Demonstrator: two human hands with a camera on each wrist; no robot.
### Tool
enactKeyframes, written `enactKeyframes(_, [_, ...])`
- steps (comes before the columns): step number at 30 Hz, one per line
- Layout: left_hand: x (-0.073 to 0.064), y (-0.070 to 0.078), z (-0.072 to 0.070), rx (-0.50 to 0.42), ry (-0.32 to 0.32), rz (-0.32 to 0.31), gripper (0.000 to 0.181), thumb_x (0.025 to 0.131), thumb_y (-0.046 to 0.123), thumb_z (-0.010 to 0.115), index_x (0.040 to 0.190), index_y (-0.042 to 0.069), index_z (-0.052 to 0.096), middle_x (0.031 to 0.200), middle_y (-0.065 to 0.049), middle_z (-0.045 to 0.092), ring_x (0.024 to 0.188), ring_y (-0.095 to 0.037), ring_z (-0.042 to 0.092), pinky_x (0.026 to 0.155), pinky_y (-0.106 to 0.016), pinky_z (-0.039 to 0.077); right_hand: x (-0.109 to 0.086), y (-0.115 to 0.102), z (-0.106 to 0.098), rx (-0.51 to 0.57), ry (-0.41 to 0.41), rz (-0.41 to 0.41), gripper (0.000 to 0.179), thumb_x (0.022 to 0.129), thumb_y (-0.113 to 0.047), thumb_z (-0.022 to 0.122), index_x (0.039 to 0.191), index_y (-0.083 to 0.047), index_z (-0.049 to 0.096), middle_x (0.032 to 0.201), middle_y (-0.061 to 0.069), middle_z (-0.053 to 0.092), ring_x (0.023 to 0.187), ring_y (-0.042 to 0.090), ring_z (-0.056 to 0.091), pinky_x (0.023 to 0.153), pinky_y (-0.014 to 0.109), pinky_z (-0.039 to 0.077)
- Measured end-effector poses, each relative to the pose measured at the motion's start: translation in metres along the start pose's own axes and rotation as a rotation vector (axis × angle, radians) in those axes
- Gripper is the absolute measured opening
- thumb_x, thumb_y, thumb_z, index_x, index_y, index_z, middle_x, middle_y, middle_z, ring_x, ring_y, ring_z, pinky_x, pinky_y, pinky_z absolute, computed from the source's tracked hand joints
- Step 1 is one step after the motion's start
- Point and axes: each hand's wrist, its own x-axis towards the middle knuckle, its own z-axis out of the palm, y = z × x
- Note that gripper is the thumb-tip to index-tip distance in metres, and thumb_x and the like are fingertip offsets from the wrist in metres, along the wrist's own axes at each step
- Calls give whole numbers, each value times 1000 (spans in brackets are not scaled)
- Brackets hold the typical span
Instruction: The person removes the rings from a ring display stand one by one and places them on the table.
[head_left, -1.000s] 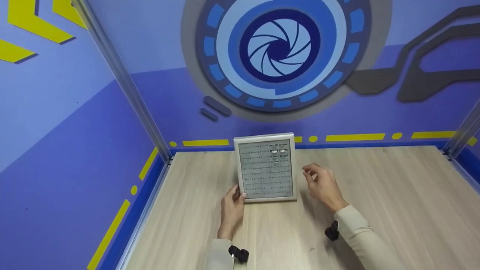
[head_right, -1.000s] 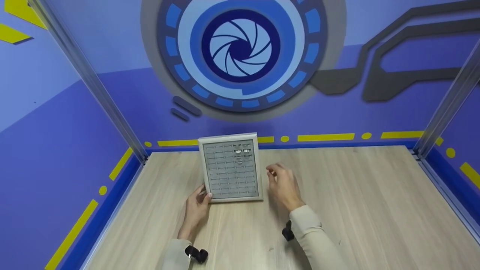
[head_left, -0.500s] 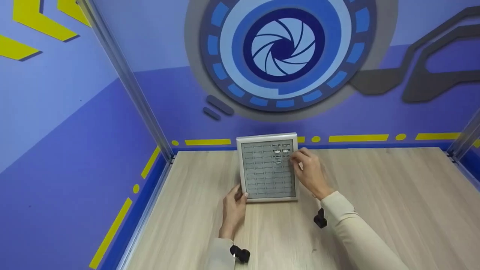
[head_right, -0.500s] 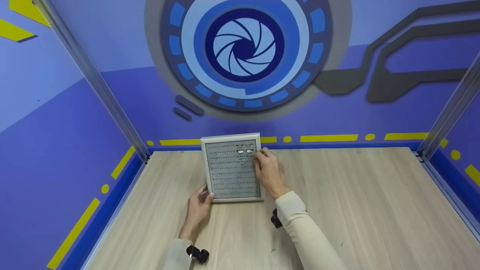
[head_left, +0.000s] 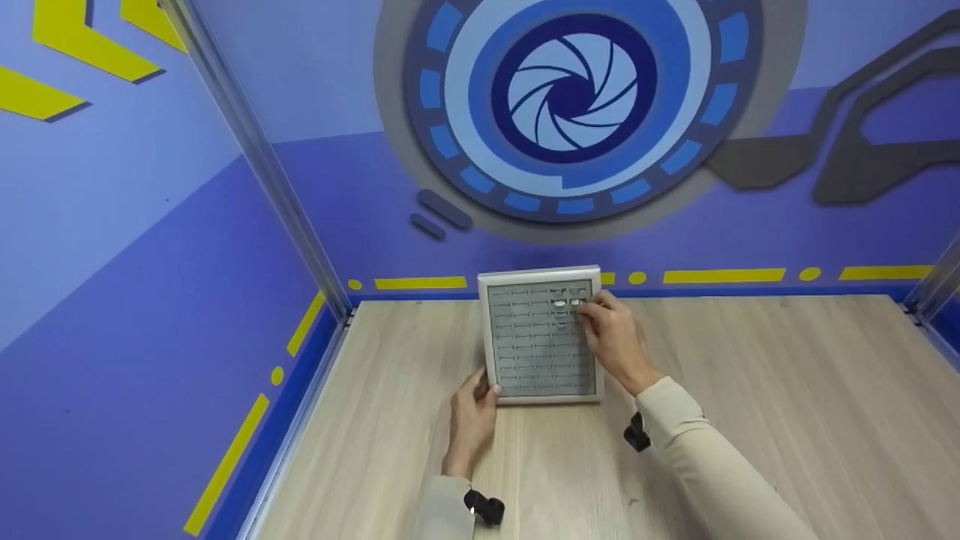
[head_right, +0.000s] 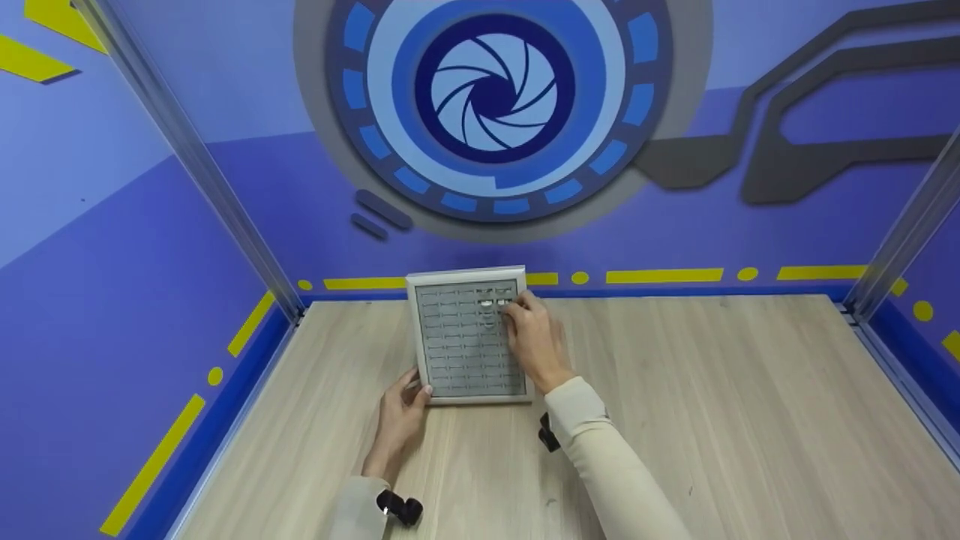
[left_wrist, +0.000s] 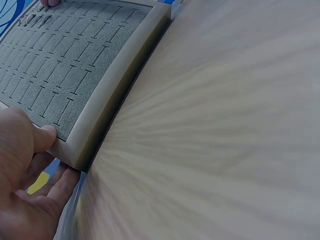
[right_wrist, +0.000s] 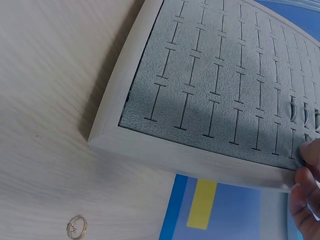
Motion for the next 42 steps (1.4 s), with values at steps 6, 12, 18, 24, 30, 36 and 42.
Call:
enactKeyframes(6, [0, -1, 0, -21, -11, -10, 50, 105, 6, 65, 153, -4, 52, 146, -24, 64, 132, -34, 66, 110, -39, 58, 1, 1, -1, 8, -24, 10, 11, 96, 8, 72, 97, 0, 79, 94, 10, 68, 82, 27, 69, 70, 41, 63])
enactKeyframes(12, [0, 0, -1, -36, -10, -10, 50, 105, 5, 65, 153, -3, 53, 143, -24, 66, 130, -34, 67, 107, -36, 60, 2, 1, -5, 46, -52, 28, 12, 96, 8, 71, 97, 0, 78, 98, 13, 70, 87, 28, 71, 75, 41, 64])
enactKeyframes(18, [0, 1, -2, -29, -10, -3, 48, 105, 5, 65, 152, -1, 55, 142, -22, 66, 130, -34, 67, 108, -37, 59, 1, 1, -6, 80, -44, 26, 12, 94, 11, 71, 96, 2, 78, 97, 13, 71, 87, 28, 70, 74, 43, 64])
enactKeyframes(24, [0, 1, -2, -14, -8, 2, 48, 105, 5, 65, 151, 0, 56, 142, -22, 67, 130, -34, 67, 109, -39, 59, -1, 3, -6, 76, -16, 5, 14, 93, 13, 71, 95, 1, 78, 95, 11, 70, 85, 26, 70, 72, 42, 63])
enactKeyframes(30, [0, 1, 0, -27, -6, -20, 49, 104, 5, 66, 152, -1, 55, 142, -23, 66, 130, -35, 67, 109, -39, 59, -3, 3, -8, 82, -40, 28, 13, 95, 11, 71, 97, 0, 78, 97, 13, 70, 86, 25, 69, 72, 40, 63])
enactKeyframes(36, [0, 1, 0, -10, -9, -17, 49, 104, 5, 66, 152, -1, 55, 143, -22, 66, 130, -34, 67, 109, -39, 59, -5, 4, -10, 101, -29, -5, 10, 96, 8, 71, 98, 1, 78, 98, 14, 70, 86, 24, 69, 72, 38, 63])
enactKeyframes(42, [0, 0, -2, 8, -6, 0, 49, 105, 6, 65, 152, -3, 53, 144, -24, 65, 131, -35, 66, 110, -40, 58, -9, 9, -16, 103, 6, -65, 15, 93, 14, 72, 96, 1, 78, 97, 11, 69, 82, 21, 66, 66, 33, 58])
